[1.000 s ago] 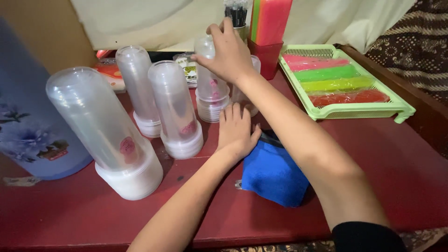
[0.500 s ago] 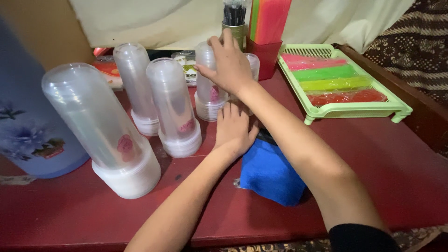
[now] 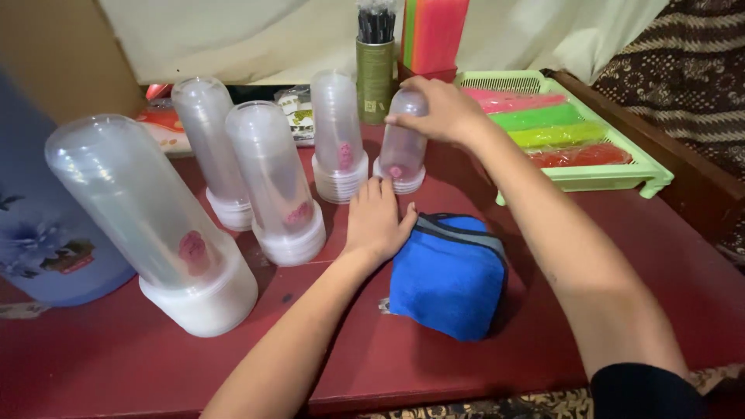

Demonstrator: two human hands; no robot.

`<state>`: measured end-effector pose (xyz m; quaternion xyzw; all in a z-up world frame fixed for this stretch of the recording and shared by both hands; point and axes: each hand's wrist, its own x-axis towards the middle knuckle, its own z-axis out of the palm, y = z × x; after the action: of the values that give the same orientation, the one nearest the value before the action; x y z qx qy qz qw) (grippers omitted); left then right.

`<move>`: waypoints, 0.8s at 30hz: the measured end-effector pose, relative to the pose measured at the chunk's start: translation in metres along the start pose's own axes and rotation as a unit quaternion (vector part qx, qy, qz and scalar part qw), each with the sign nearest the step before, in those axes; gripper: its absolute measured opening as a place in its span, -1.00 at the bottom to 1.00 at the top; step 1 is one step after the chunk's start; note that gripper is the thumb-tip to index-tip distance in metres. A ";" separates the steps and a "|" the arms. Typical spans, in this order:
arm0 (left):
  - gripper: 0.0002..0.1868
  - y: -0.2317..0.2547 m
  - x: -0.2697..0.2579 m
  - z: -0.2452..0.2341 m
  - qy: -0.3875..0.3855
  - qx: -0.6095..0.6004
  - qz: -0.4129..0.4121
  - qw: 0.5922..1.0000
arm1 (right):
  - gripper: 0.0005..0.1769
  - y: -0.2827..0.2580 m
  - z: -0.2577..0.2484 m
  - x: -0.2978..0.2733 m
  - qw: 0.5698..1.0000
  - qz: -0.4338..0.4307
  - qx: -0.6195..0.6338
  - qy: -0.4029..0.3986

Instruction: Cleaning plastic cups by wiping them thoroughly with a blue cloth

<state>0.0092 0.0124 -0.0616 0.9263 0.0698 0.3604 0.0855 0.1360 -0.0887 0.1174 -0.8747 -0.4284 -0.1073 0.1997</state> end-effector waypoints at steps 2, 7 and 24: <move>-0.39 0.002 0.001 -0.011 -0.030 -0.017 -0.006 0.999 | -0.16 -0.006 -0.007 -0.002 1.000 0.020 -0.004 -0.013; -0.36 0.005 0.003 -0.020 -0.047 -0.020 -0.008 0.999 | -0.14 -0.004 -0.013 0.000 0.999 0.045 0.007 -0.013; -0.26 0.014 0.010 -0.052 0.030 -0.129 0.022 0.991 | 0.03 -0.023 -0.078 -0.058 0.742 0.151 0.590 0.281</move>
<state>-0.0182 0.0058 -0.0141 0.8976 0.0049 0.3955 0.1947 0.0808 -0.1514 0.1724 -0.5654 -0.1932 -0.0420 0.8008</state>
